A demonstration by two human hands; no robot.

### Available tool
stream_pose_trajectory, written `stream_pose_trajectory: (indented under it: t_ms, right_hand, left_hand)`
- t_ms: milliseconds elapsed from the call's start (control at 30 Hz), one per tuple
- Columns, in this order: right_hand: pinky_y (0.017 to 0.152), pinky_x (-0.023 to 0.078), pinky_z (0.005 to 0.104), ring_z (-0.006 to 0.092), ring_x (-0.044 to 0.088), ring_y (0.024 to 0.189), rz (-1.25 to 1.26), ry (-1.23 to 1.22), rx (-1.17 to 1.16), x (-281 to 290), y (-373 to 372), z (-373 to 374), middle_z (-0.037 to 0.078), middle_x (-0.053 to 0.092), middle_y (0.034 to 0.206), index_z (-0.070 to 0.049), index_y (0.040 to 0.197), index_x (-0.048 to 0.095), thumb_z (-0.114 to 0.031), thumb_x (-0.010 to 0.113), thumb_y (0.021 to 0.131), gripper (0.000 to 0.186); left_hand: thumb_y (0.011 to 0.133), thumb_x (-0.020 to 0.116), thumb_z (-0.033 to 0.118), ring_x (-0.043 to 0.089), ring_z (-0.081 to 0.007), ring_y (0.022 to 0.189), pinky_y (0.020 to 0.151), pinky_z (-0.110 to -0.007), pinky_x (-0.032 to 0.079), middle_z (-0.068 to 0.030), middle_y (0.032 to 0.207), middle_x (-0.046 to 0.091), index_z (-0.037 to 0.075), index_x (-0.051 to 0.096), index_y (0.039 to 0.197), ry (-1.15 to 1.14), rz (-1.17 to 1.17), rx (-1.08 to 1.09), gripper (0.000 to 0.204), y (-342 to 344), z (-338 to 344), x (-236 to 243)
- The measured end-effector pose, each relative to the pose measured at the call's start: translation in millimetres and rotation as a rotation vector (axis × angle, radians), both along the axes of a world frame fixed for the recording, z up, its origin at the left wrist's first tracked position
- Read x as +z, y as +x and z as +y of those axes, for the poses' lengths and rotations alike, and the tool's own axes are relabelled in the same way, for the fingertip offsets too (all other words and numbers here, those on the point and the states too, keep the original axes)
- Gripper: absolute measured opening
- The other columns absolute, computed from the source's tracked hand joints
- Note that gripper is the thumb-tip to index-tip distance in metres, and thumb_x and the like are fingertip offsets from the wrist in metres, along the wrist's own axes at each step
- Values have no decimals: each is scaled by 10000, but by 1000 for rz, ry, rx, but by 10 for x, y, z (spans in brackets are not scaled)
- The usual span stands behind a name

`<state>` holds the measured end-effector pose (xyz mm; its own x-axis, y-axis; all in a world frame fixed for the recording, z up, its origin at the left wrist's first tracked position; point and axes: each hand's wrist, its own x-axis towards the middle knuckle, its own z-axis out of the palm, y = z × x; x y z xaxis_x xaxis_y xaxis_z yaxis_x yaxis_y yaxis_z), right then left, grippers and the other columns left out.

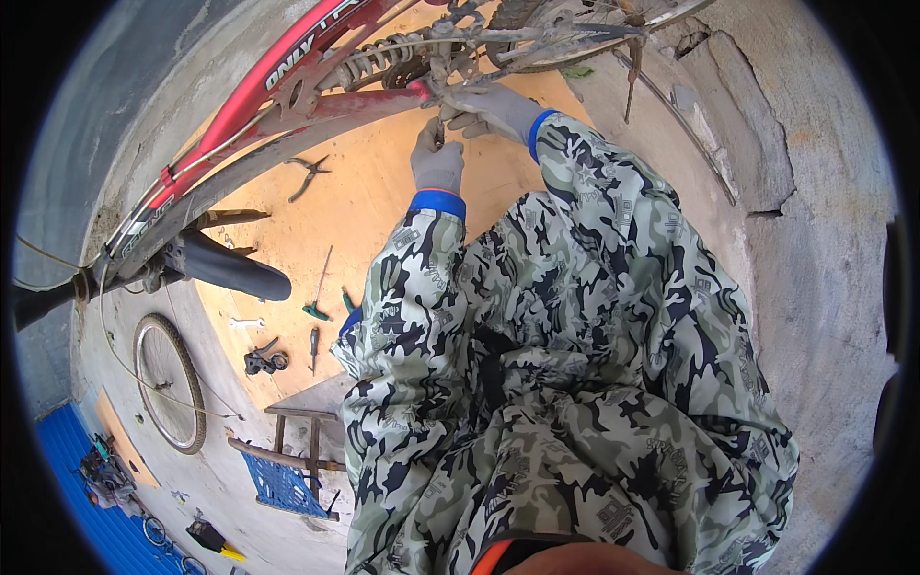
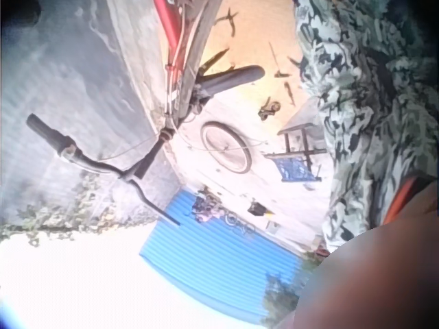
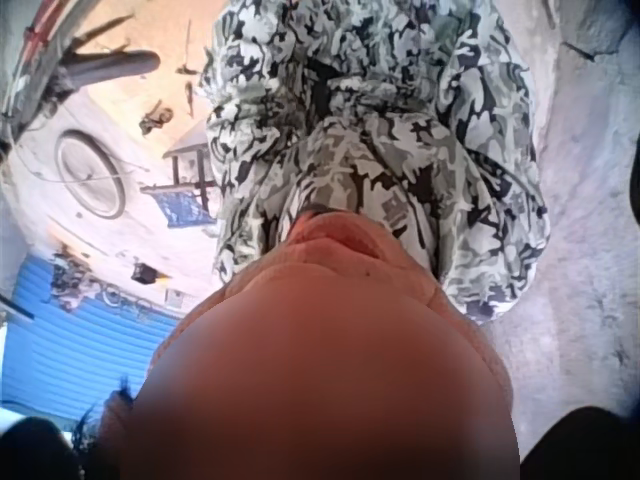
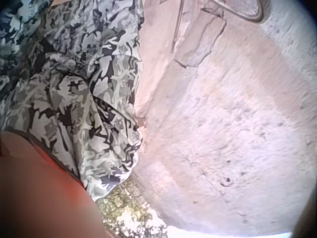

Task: The person repairs the rear brake cable on a red mountain bike. They use pliers to cut the cable, then thread the cable through the brake mechanism and handlebar housing, and finally secure it with a ferrule and bolt.

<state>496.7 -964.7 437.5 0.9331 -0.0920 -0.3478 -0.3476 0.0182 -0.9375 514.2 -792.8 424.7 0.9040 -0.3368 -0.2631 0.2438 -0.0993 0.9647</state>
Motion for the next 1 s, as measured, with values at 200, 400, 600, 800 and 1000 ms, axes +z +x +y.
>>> stream_pose_trajectory:
  t_ms: [200, 400, 600, 800, 1000]
  right_hand:
    - [577, 450, 234, 93, 611, 717, 76, 113, -49, 353, -23, 220, 30, 720, 1027, -58, 1265, 673, -450, 667, 994, 477]
    - [476, 311, 208, 33, 405, 572, 39, -18, 167, 977, -306, 454, -10, 635, 858, -16, 1210, 709, -429, 647, 1014, 461]
    - [513, 346, 200, 44, 435, 613, -50, 478, -122, 1142, -479, 852, -53, 493, 801, -18, 1191, 713, -321, 638, 1041, 346]
    - [614, 421, 211, 49, 479, 683, -182, 622, -145, 1291, -659, 1019, -46, 521, 862, -43, 1231, 707, -280, 607, 1058, 310]
    - [615, 420, 202, 52, 502, 718, -257, 476, -282, 1356, -679, 1063, -33, 570, 886, -26, 1266, 691, -260, 597, 1060, 327]
  left_hand:
    - [965, 569, 12, 704, -185, 754, 586, -261, 561, -143, 1085, 706, -72, 555, 1346, -267, 214, 49, 390, -376, 138, 347]
    - [960, 658, 65, 649, -127, 642, 571, -231, 529, -114, 926, 720, -84, 632, 1240, -188, 79, 71, 318, -589, 632, 915]
    - [860, 784, 24, 699, -109, 743, 655, -230, 551, -92, 956, 737, -8, 715, 1132, -108, -483, 321, 283, -689, 653, 986]
    - [827, 816, 3, 726, -131, 830, 719, -244, 568, -90, 1022, 741, -5, 714, 1143, -258, -610, 310, 332, -686, 698, 1068]
    - [818, 842, 22, 720, -133, 835, 711, -248, 566, -102, 1017, 739, -21, 704, 1182, -278, -703, 277, 391, -720, 757, 1109]
